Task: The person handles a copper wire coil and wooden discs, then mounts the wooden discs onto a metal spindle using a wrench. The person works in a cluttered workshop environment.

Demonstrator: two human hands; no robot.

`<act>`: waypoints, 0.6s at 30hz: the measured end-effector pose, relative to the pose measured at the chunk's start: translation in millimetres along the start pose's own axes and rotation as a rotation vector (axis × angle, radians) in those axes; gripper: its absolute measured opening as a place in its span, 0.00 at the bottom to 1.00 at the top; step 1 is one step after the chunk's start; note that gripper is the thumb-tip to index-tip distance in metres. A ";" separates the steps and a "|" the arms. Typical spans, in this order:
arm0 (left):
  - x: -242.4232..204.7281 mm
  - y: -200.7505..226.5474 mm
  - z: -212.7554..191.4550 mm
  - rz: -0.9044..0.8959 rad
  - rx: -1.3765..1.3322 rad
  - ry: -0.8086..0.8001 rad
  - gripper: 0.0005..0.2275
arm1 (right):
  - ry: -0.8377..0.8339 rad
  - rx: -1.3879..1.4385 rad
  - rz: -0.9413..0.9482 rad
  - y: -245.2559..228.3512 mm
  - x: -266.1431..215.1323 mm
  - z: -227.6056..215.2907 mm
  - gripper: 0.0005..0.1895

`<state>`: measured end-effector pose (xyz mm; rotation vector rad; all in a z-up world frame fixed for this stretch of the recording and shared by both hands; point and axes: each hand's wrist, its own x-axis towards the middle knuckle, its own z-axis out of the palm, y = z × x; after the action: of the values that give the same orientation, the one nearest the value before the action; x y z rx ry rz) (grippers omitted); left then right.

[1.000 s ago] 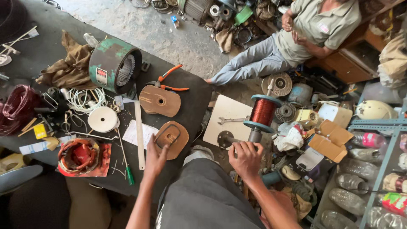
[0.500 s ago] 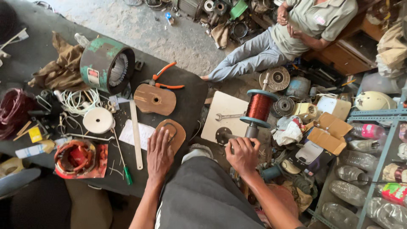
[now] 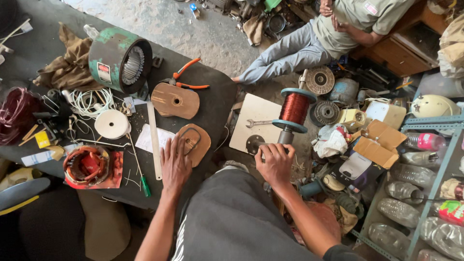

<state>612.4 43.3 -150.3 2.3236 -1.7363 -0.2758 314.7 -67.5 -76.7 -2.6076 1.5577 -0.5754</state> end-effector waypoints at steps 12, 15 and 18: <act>31.2 -5.5 -46.6 -0.069 -0.511 -0.887 0.34 | 0.030 0.029 -0.014 -1.3 3.0 -1.1 0.04; 20.0 -7.7 -40.8 -0.175 -0.561 -0.791 0.36 | 0.025 0.038 -0.011 0.0 2.3 -2.0 0.04; 2.7 -10.4 -27.9 -0.223 -0.736 -0.575 0.36 | 0.020 0.038 -0.016 0.4 1.3 -3.4 0.04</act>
<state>630.6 45.5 -126.6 1.9495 -1.2201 -1.4597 313.8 -68.3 -73.2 -2.5968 1.5171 -0.6278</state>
